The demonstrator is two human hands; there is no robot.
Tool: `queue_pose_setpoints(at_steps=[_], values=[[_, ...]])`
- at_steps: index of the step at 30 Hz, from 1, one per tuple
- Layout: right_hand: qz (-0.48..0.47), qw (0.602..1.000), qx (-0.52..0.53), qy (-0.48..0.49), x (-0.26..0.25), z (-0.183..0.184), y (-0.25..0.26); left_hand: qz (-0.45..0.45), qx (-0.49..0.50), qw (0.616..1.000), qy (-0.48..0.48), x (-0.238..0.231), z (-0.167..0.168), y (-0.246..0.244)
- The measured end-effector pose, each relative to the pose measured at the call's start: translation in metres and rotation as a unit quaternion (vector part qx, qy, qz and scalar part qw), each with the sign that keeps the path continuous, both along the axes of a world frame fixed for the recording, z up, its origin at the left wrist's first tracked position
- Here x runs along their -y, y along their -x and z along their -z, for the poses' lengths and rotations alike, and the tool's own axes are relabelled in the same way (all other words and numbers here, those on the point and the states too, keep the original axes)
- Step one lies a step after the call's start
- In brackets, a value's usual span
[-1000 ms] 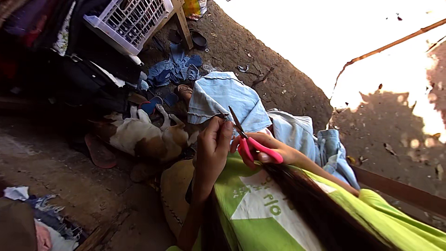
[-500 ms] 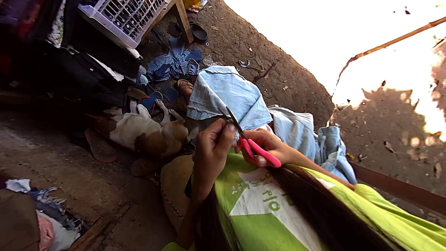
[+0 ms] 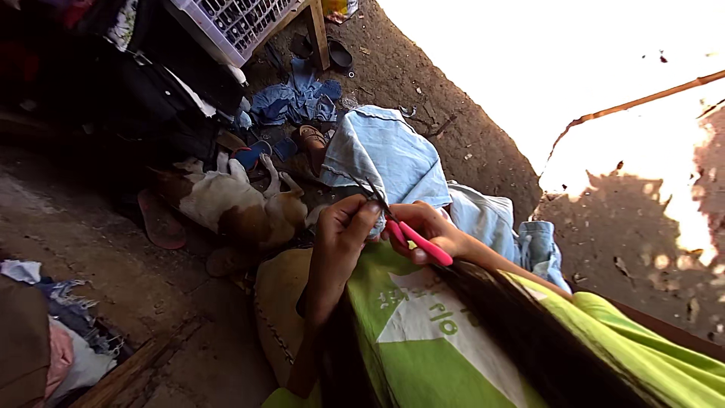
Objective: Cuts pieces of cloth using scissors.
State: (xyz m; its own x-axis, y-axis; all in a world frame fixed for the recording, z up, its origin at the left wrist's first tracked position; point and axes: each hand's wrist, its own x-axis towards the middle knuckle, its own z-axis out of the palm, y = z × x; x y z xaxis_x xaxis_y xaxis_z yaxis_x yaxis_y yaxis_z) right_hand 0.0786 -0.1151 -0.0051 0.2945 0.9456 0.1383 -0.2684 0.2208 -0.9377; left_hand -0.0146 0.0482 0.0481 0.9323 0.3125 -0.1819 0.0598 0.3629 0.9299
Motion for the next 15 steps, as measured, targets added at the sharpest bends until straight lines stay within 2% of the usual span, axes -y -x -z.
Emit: queue_pose_setpoints(at_steps=[9, 15], values=[[-0.034, 0.998, -0.039, 0.034, 0.004, 0.006, 0.008, 0.007, -0.018, 0.999, 0.041, -0.016, 0.009, 0.007], [-0.019, 0.998, -0.052, 0.03, -0.003, 0.009, 0.003, 0.051, -0.024, 0.998, 0.037, -0.023, 0.016, 0.011]])
